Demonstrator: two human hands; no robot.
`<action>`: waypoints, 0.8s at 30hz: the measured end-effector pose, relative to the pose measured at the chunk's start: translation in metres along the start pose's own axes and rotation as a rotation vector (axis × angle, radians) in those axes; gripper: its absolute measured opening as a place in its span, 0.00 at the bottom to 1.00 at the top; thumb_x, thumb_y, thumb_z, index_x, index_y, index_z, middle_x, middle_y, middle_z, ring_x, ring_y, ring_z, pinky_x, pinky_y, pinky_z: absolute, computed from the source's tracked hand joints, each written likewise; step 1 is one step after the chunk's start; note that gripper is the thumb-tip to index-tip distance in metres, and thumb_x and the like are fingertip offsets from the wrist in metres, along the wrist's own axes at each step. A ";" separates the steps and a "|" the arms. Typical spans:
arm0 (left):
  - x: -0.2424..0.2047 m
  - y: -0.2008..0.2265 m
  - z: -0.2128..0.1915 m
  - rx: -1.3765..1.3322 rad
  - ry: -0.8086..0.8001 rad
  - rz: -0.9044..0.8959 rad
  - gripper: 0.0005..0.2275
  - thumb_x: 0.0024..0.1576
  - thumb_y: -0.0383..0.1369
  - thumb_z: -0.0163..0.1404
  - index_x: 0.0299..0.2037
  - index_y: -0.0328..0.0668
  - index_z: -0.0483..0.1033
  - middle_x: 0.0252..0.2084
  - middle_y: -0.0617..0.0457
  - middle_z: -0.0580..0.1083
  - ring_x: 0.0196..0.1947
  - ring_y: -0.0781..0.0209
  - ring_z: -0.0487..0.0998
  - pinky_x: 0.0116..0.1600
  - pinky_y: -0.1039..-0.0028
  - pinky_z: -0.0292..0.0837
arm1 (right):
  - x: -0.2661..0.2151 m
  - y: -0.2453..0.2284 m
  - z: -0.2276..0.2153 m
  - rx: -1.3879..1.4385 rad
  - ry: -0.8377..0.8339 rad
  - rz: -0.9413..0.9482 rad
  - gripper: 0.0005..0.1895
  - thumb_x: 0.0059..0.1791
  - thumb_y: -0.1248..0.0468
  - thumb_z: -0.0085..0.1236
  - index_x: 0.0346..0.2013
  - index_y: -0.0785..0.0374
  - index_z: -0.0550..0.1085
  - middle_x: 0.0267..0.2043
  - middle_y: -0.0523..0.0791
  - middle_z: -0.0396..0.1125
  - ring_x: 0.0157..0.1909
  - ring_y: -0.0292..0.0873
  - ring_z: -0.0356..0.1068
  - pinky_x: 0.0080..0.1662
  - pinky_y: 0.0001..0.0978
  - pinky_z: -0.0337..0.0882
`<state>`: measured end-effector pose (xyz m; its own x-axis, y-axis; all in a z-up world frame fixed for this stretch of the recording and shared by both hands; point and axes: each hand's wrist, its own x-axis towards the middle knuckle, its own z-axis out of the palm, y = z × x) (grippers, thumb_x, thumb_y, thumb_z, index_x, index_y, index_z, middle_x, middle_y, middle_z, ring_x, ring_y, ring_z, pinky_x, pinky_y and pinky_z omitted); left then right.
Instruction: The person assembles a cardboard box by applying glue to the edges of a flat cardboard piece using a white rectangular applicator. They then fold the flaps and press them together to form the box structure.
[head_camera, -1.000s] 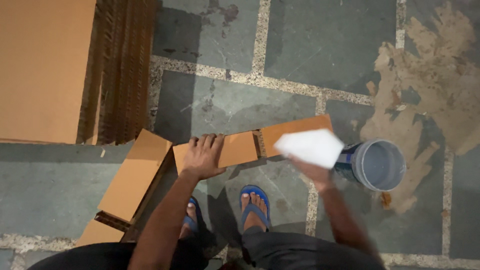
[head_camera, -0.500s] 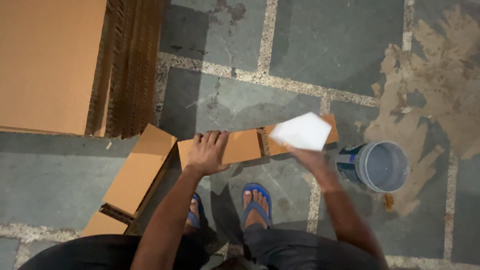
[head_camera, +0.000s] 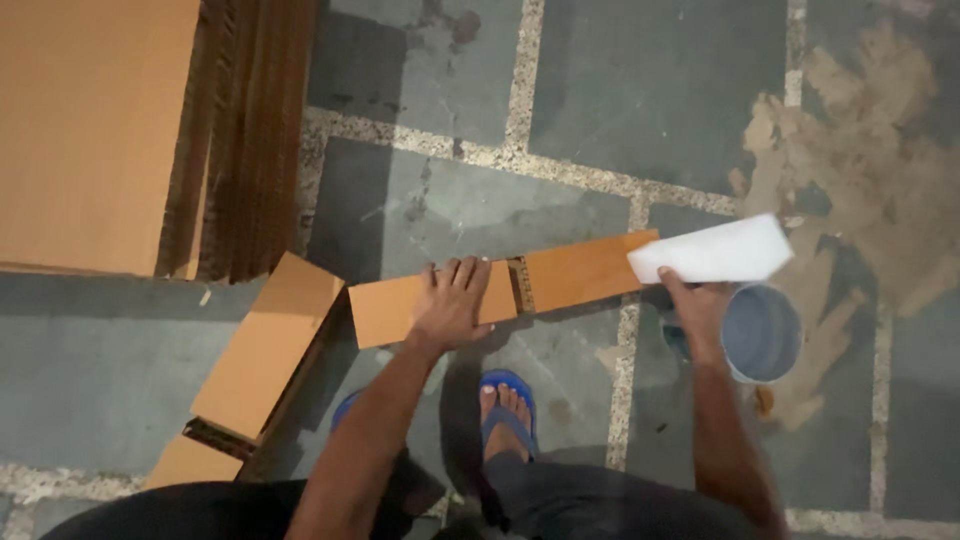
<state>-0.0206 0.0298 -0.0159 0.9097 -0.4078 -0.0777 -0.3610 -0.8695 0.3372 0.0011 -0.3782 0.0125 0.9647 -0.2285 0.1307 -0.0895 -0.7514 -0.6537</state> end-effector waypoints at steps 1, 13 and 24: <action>-0.003 0.001 0.001 -0.012 0.002 0.000 0.48 0.41 0.55 0.63 0.70 0.40 0.56 0.67 0.45 0.62 0.67 0.45 0.60 0.67 0.39 0.52 | -0.002 0.003 0.001 0.063 0.001 0.022 0.25 0.45 0.58 0.68 0.53 0.68 0.74 0.50 0.50 0.73 0.53 0.53 0.75 0.56 0.45 0.72; -0.005 0.001 0.003 -0.046 0.012 0.004 0.47 0.42 0.53 0.64 0.70 0.41 0.55 0.65 0.45 0.62 0.67 0.47 0.59 0.66 0.42 0.50 | -0.109 0.027 0.064 0.069 -0.111 -0.303 0.37 0.45 0.50 0.68 0.63 0.62 0.67 0.61 0.49 0.67 0.62 0.55 0.66 0.64 0.49 0.62; 0.001 0.004 -0.005 -0.066 -0.115 -0.033 0.47 0.44 0.53 0.62 0.71 0.41 0.53 0.66 0.45 0.61 0.69 0.46 0.57 0.67 0.43 0.48 | 0.001 0.016 0.024 0.118 0.430 0.035 0.31 0.48 0.66 0.72 0.60 0.76 0.67 0.53 0.56 0.73 0.53 0.50 0.75 0.55 0.38 0.73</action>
<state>-0.0202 0.0275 -0.0096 0.8899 -0.4121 -0.1956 -0.3138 -0.8641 0.3935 0.0065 -0.3757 -0.0158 0.7688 -0.5078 0.3886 -0.0673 -0.6686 -0.7406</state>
